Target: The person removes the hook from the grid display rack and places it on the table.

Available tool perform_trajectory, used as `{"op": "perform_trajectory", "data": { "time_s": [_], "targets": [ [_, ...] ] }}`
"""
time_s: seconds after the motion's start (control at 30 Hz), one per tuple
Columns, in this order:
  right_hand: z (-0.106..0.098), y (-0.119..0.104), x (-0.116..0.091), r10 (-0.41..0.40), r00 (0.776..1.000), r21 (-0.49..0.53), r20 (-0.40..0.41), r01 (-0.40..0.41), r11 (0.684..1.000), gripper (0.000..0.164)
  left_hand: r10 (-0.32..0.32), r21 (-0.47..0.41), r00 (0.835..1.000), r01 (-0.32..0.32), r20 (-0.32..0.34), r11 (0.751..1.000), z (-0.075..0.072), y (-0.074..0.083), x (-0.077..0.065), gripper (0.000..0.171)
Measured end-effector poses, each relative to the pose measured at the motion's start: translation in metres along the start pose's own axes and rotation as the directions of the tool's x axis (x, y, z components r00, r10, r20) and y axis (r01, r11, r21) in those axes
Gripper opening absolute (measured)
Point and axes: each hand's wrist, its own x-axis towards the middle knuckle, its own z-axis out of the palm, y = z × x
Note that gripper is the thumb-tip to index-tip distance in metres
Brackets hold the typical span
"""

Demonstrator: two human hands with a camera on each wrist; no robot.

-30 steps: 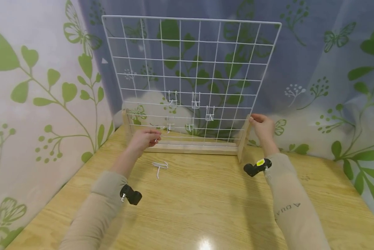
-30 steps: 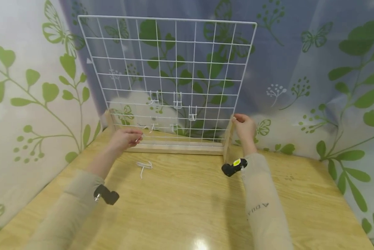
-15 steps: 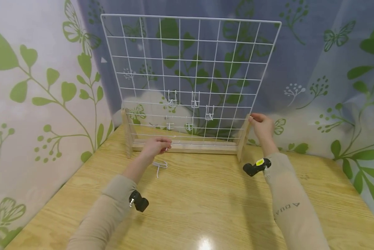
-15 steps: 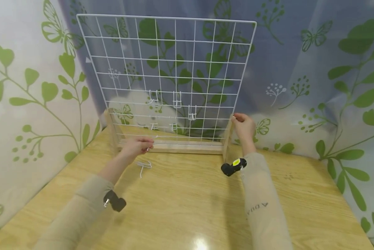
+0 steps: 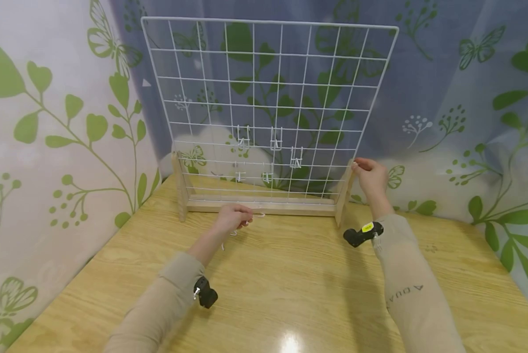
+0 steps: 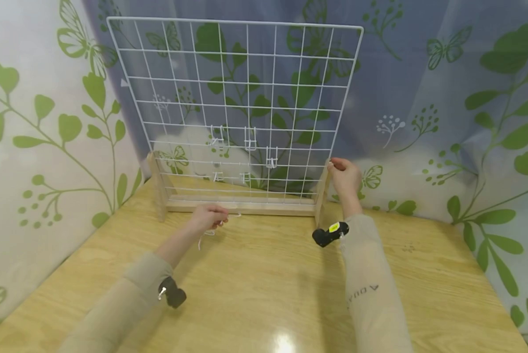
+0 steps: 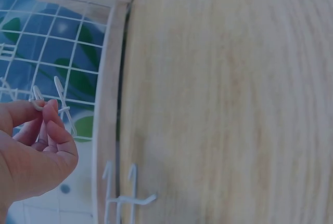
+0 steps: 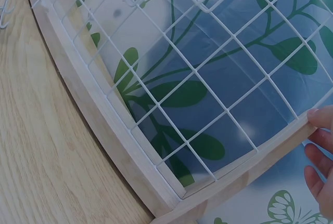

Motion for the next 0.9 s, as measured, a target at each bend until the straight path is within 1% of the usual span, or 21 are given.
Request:
{"op": "perform_trajectory", "data": {
  "time_s": [0.1,0.3,0.5,0.7,0.9],
  "targets": [
    [0.000,-0.001,0.000,-0.003,1.000,0.003,0.000,0.003,1.000,0.036,0.002,0.024,1.000,-0.001,-0.005,1.000,0.005,-0.002,0.000,0.020],
    [-0.001,-0.003,0.000,-0.011,1.000,0.007,0.004,0.011,1.000,0.035,0.022,0.066,1.000,-0.023,0.012,0.998,0.013,-0.011,0.000,0.018],
    [0.000,-0.003,0.000,-0.011,1.000,0.001,0.001,0.011,1.000,0.036,0.023,0.062,0.999,-0.024,0.027,0.998,0.020,-0.017,0.001,0.017],
    [-0.001,-0.001,-0.001,-0.007,1.000,0.010,0.005,0.007,1.000,0.036,-0.003,0.059,1.000,0.002,0.014,0.998,0.028,-0.022,0.000,0.017],
    [0.000,0.000,-0.002,-0.004,1.000,0.003,0.000,0.004,1.000,0.036,-0.034,0.137,0.999,0.032,0.008,0.990,0.034,-0.024,-0.002,0.015]
  ]
}}
